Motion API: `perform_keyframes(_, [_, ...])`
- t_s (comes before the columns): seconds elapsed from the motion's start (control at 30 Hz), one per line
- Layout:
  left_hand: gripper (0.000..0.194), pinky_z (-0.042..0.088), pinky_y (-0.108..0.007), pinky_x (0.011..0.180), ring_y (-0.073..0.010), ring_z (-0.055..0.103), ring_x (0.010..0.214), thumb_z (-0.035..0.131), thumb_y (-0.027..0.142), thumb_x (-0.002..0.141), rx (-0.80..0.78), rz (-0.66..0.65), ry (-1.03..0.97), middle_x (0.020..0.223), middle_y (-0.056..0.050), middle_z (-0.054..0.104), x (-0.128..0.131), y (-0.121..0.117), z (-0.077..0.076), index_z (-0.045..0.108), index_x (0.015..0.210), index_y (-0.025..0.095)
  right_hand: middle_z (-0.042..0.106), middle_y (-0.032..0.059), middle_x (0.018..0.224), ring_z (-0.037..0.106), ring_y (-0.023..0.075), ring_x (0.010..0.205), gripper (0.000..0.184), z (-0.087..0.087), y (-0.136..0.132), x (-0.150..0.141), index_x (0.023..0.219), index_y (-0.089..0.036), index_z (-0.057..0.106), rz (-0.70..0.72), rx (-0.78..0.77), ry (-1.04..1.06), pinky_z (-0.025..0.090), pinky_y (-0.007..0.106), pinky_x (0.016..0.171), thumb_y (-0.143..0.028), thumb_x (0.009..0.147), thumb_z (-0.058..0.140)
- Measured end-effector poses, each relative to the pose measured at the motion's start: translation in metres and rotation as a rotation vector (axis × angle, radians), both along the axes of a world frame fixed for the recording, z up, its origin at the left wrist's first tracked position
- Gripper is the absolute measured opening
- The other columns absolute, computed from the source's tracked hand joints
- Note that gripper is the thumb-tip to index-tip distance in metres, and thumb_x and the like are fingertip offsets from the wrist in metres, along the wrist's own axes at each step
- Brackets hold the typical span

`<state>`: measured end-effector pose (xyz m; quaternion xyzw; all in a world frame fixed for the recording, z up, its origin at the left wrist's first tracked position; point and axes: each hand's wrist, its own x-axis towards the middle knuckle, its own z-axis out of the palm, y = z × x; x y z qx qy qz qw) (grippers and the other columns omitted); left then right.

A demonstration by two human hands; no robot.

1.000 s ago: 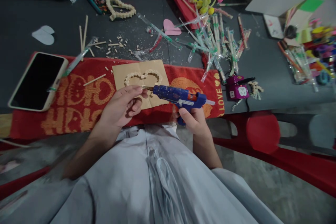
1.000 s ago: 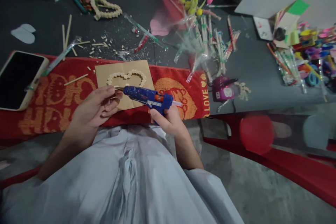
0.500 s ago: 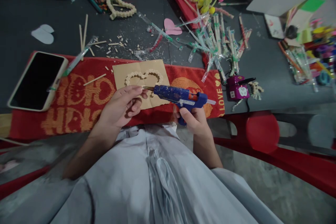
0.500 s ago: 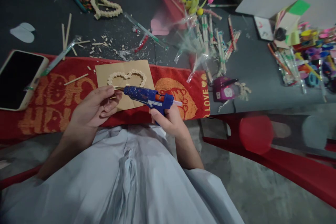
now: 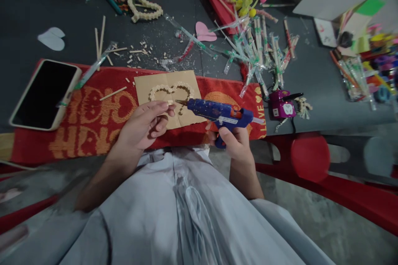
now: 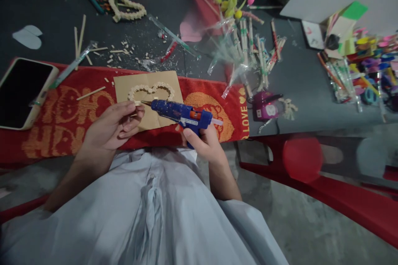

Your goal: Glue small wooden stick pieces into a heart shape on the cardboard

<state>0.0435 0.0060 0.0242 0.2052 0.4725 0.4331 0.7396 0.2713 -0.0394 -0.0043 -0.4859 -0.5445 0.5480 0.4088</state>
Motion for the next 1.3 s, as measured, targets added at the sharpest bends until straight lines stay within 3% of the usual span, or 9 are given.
perform_keyframes(0.1, [0.011, 0.017, -0.013, 0.032, 0.0006, 0.033, 0.038, 0.076, 0.016, 0.067, -0.014, -0.005, 0.003, 0.07, 0.0, 0.063, -0.002, 0.001, -0.002, 0.068, 0.072, 0.011, 0.066, 0.0012, 0.063, 0.057, 0.0157, 0.052, 0.043, 0.0, 0.004, 0.006, 0.079, -0.024, 0.065, -0.085, 0.044, -0.074, 0.044, 0.03, 0.049, -0.064, 0.091, 0.056])
perform_keyframes(0.23, [0.013, 0.018, -0.012, 0.032, 0.0003, 0.034, 0.038, 0.077, 0.017, 0.067, -0.023, -0.008, 0.001, 0.069, 0.0, 0.063, -0.005, 0.002, -0.006, 0.068, 0.074, 0.011, 0.062, 0.0, 0.063, 0.054, 0.0164, 0.056, 0.035, -0.004, 0.022, 0.026, 0.074, -0.025, 0.062, -0.256, 0.279, -0.468, 0.045, 0.032, 0.055, -0.058, 0.086, 0.066])
perform_keyframes(0.37, [0.017, 0.018, -0.013, 0.032, -0.0001, 0.035, 0.039, 0.078, 0.02, 0.066, -0.034, -0.001, 0.009, 0.071, 0.0, 0.063, -0.009, 0.002, -0.01, 0.067, 0.075, 0.012, 0.074, 0.0068, 0.085, 0.066, 0.024, 0.074, 0.032, -0.016, 0.046, 0.05, 0.105, -0.022, 0.067, -0.348, 0.433, -0.962, 0.052, 0.036, 0.067, -0.046, 0.084, 0.066])
perform_keyframes(0.5, [0.019, 0.019, -0.012, 0.032, -0.0001, 0.036, 0.039, 0.079, 0.021, 0.065, -0.022, 0.0, 0.011, 0.07, 0.0, 0.063, -0.014, 0.003, -0.013, 0.066, 0.075, 0.012, 0.075, 0.0135, 0.102, 0.068, 0.0325, 0.097, 0.037, -0.021, 0.063, 0.067, 0.114, -0.018, 0.066, -0.184, 0.522, -1.255, 0.055, 0.044, 0.084, -0.036, 0.081, 0.066])
perform_keyframes(0.67, [0.018, 0.02, -0.011, 0.031, 0.0002, 0.035, 0.039, 0.078, 0.019, 0.065, -0.044, 0.006, -0.012, 0.069, 0.0, 0.063, -0.019, 0.005, -0.013, 0.066, 0.074, 0.011, 0.072, 0.0127, 0.103, 0.065, 0.0316, 0.098, 0.037, 0.003, 0.075, 0.066, 0.116, -0.019, 0.065, 0.047, 0.525, -1.304, 0.054, 0.044, 0.084, -0.041, 0.087, 0.066])
perform_keyframes(0.77, [0.017, 0.021, -0.011, 0.031, 0.0004, 0.035, 0.039, 0.077, 0.019, 0.065, -0.056, 0.024, -0.026, 0.069, 0.0, 0.063, -0.023, 0.005, -0.014, 0.066, 0.075, 0.01, 0.071, 0.0143, 0.102, 0.064, 0.0312, 0.098, 0.029, 0.019, 0.089, 0.044, 0.115, -0.017, 0.065, 0.16, 0.579, -1.316, 0.052, 0.044, 0.088, -0.036, 0.094, 0.056])
perform_keyframes(0.9, [0.02, 0.022, -0.011, 0.032, 0.0007, 0.036, 0.04, 0.079, 0.021, 0.065, -0.02, 0.042, -0.032, 0.07, 0.0, 0.063, -0.033, 0.0, -0.018, 0.066, 0.075, 0.01, 0.072, 0.0151, 0.103, 0.064, 0.0305, 0.101, 0.026, 0.028, 0.116, -0.01, 0.112, -0.015, 0.066, 0.403, 0.676, -1.324, 0.048, 0.04, 0.088, -0.031, 0.098, 0.051])
perform_keyframes(1.13, [0.018, 0.019, -0.011, 0.031, 0.0002, 0.035, 0.039, 0.078, 0.019, 0.068, -0.047, 0.143, -0.057, 0.068, 0.001, 0.061, -0.053, -0.011, -0.02, 0.068, 0.078, 0.01, 0.071, 0.0144, 0.113, 0.063, 0.0254, 0.104, 0.036, 0.022, 0.162, -0.112, 0.113, -0.013, 0.068, 0.754, 0.798, -1.297, 0.045, 0.036, 0.085, -0.026, 0.104, 0.036])
perform_keyframes(1.3, [0.011, 0.019, -0.012, 0.031, -0.0006, 0.037, 0.038, 0.075, 0.015, 0.07, -0.051, 0.198, -0.112, 0.068, 0.0, 0.063, -0.065, -0.018, -0.021, 0.067, 0.075, 0.01, 0.071, 0.0134, 0.112, 0.063, 0.0213, 0.102, 0.031, 0.009, 0.185, -0.156, 0.113, -0.014, 0.069, 0.868, 0.859, -1.252, 0.044, 0.034, 0.083, -0.023, 0.098, 0.044])
